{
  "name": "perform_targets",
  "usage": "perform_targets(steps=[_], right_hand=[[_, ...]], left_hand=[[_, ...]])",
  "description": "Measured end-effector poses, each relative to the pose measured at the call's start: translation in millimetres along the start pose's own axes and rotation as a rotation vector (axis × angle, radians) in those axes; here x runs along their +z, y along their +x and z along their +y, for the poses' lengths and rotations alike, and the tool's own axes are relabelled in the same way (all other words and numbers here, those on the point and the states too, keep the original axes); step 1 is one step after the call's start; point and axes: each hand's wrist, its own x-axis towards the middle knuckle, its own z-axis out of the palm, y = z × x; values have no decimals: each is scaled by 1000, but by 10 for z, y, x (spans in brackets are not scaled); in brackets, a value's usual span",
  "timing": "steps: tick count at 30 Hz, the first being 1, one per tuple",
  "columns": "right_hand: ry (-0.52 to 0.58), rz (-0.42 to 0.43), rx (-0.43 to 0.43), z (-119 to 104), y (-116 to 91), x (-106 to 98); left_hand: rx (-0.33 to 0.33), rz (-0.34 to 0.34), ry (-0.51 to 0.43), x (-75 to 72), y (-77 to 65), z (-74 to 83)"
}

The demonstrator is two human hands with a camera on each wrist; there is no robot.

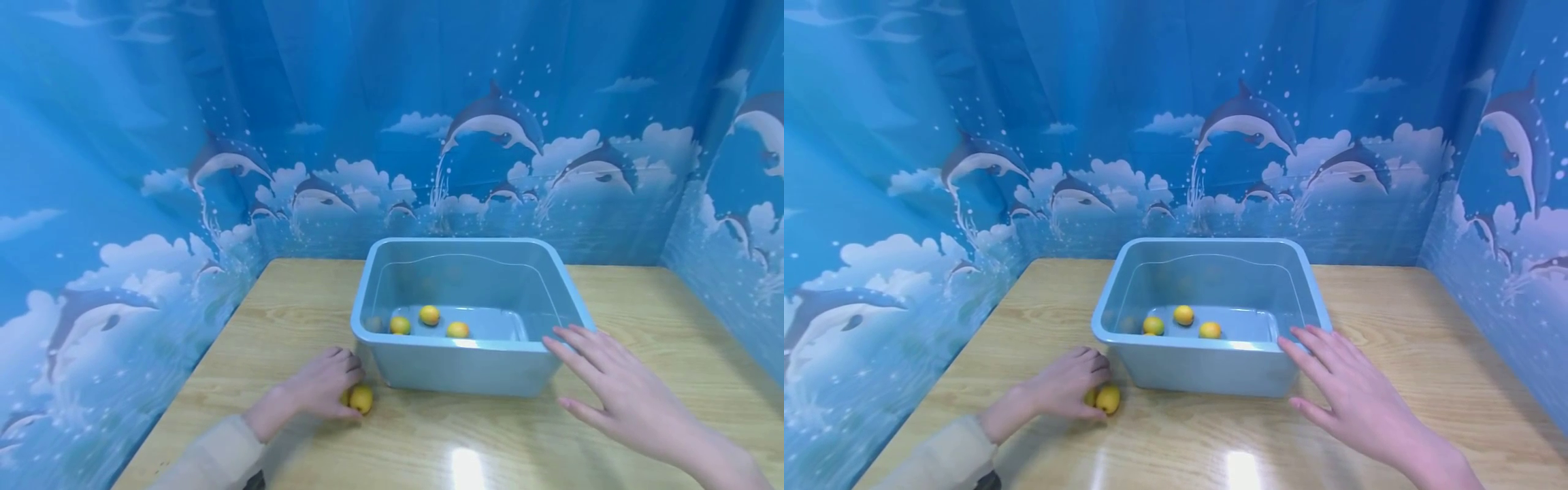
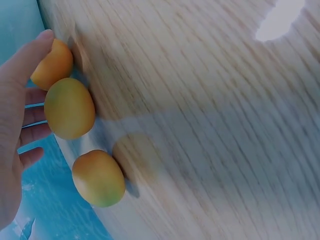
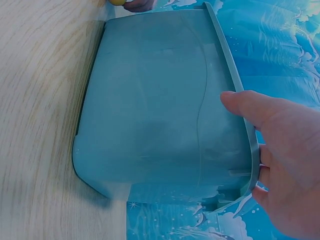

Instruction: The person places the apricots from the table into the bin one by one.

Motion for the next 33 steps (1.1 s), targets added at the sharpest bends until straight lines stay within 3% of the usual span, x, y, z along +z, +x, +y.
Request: perform_targets(steps=[10,18,24,33], right_hand=[[2,11,-9,4,-5,5],[4,15,-16,-1,-8,18],[8,14,-7,3,-11,12],[3,7,-4,6,-3,3]], left_hand=[[14,-12,8,69,23,21],[56,50,-37,59,49,37],[3,72,-114,-41,39,-22],[-63,88,-128,-214,0,-188]])
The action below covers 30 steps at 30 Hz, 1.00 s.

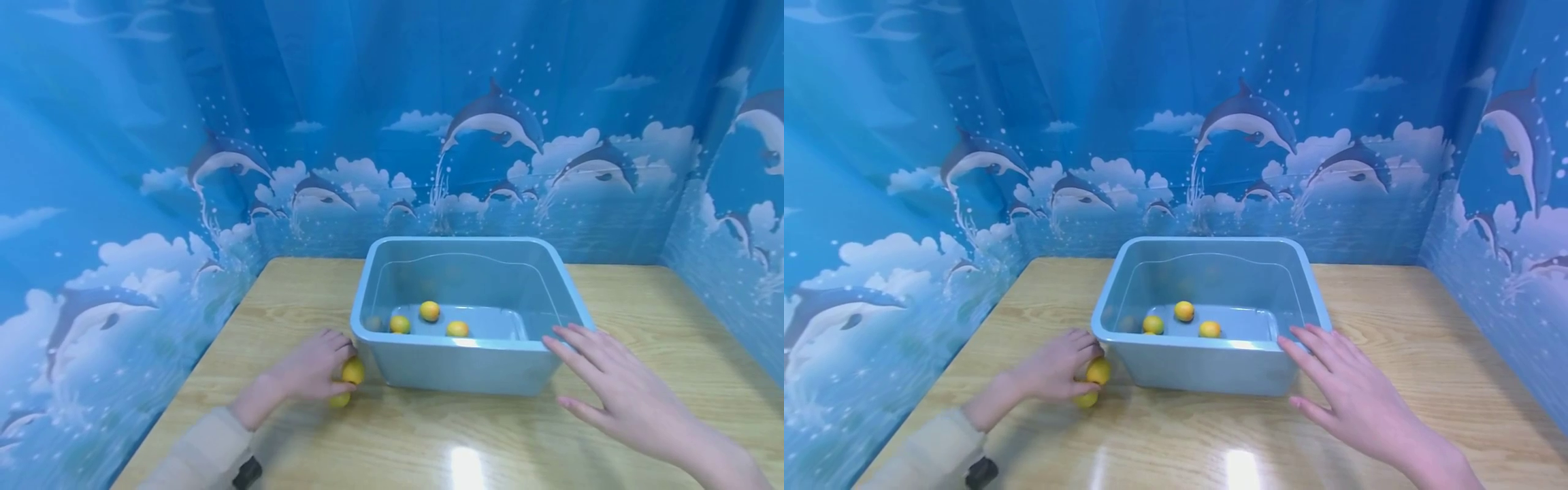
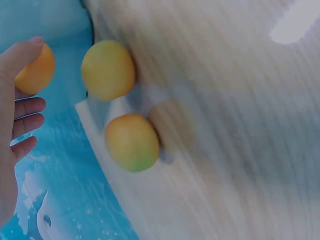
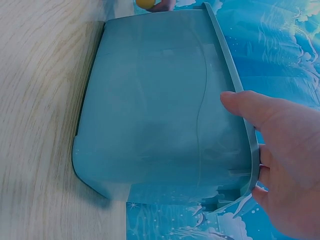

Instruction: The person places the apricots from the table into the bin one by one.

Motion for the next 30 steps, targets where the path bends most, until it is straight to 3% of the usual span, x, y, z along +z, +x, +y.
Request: perform_targets(steps=[7,17,30], right_hand=[[-1,10,-12,5,-6,12],[2,12,-14,15,-7,8],[-11,2,-7,8,-4,-3]], left_hand=[[-46,41,-27,-101,-7,-153],[-178,72,2,-308,14,-342],[-254,64,10,-538,221,-567]])
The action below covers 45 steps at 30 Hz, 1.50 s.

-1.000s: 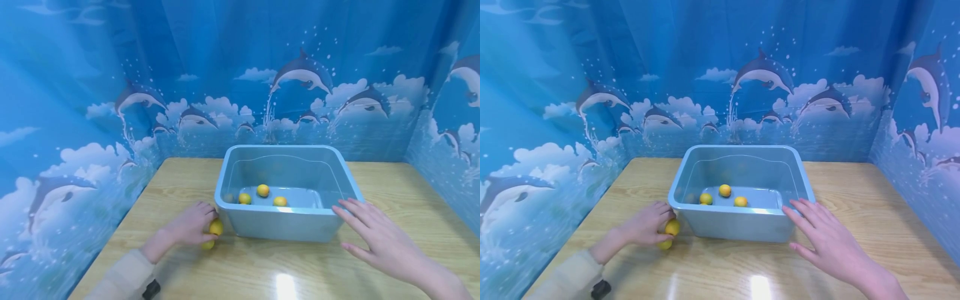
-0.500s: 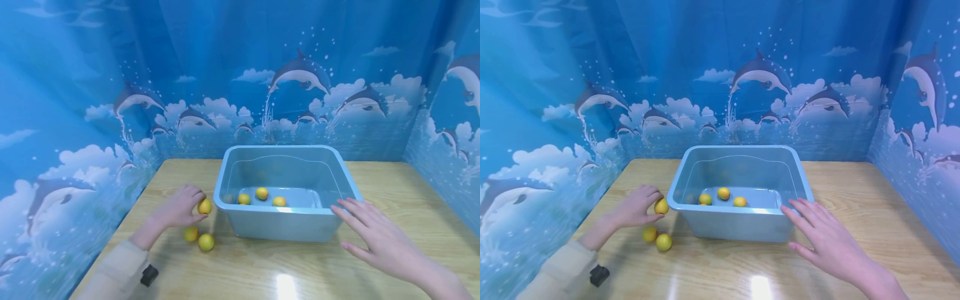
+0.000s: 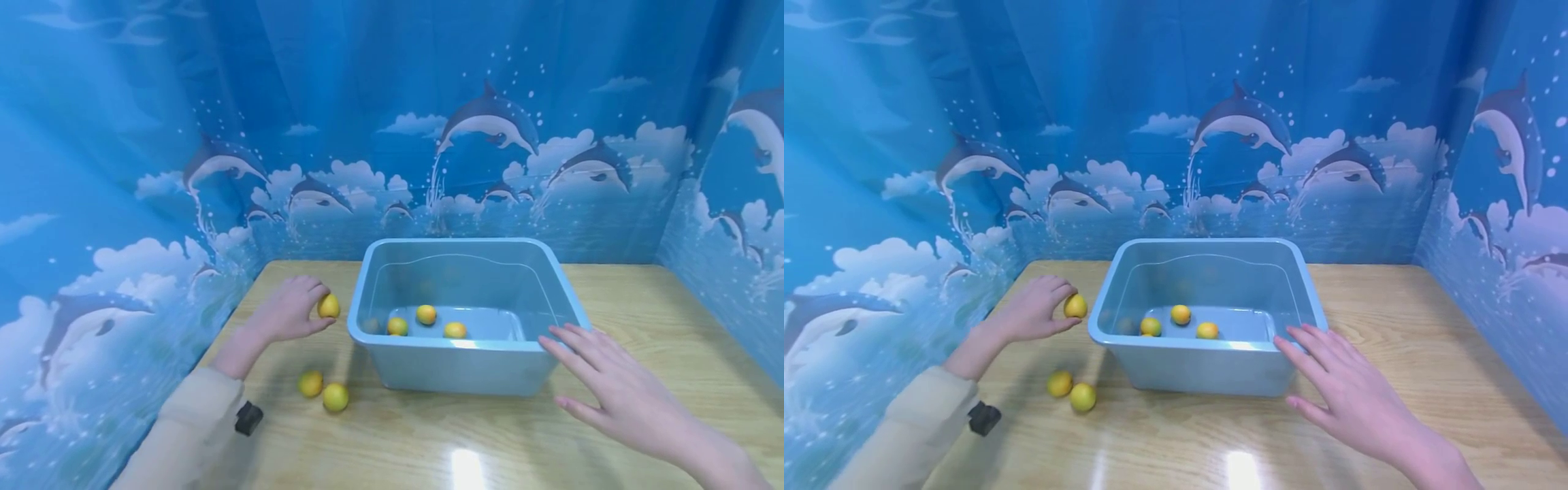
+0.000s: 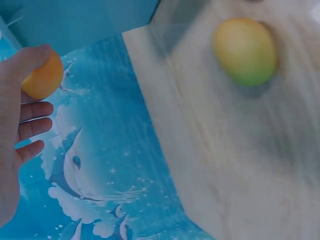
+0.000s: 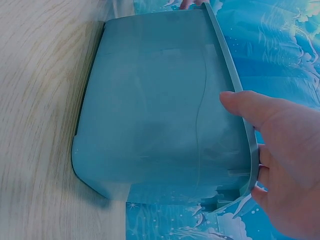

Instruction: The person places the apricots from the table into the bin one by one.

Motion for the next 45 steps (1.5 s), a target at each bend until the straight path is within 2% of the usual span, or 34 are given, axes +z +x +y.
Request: perform_targets(steps=[7,15,24,31,45], right_hand=[[6,0,2,-3,1,7],[8,-2,6,-1,1,10],[13,0,6,-3,2,15],[9,-7,8,-1,1,12],[13,-6,9,-9,0,-2]], left_hand=[[-26,-17,68,-189,157,-43],[-66,-25,88,-353,308,-72],[-61,-26,119,-526,486,-75],[-23,-2,139,-627,615,-52],[2,-37,168,-809,953,114]])
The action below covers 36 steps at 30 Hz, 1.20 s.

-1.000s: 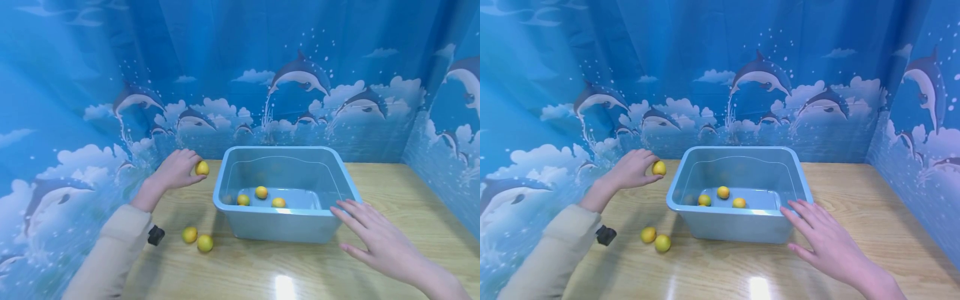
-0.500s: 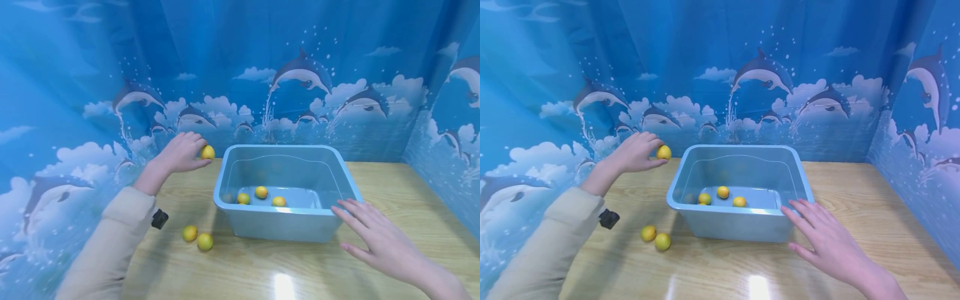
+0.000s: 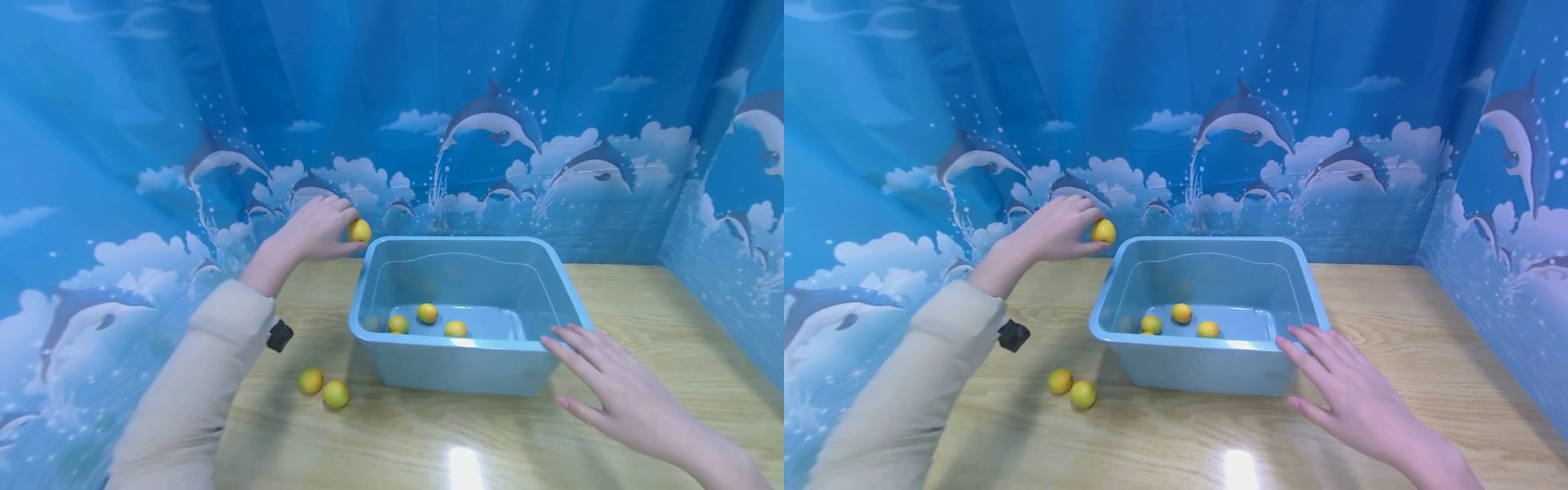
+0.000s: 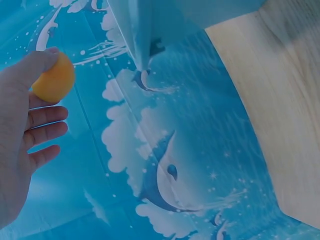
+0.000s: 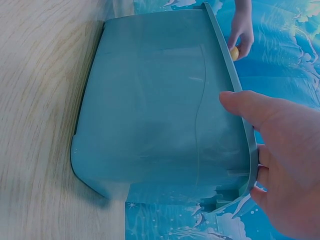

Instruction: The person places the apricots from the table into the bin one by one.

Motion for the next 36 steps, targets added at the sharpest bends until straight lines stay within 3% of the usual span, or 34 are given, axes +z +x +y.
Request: perform_targets(steps=[11,17,36], right_hand=[[-8,0,-5,-9,6,-7],[-10,9,-14,-8,9,-8],[-36,-24,-2,0,6,-18]], left_hand=[[33,-59,17,-69,314,191],[67,-51,20,-93,468,308],[168,-126,96,28,832,634]])
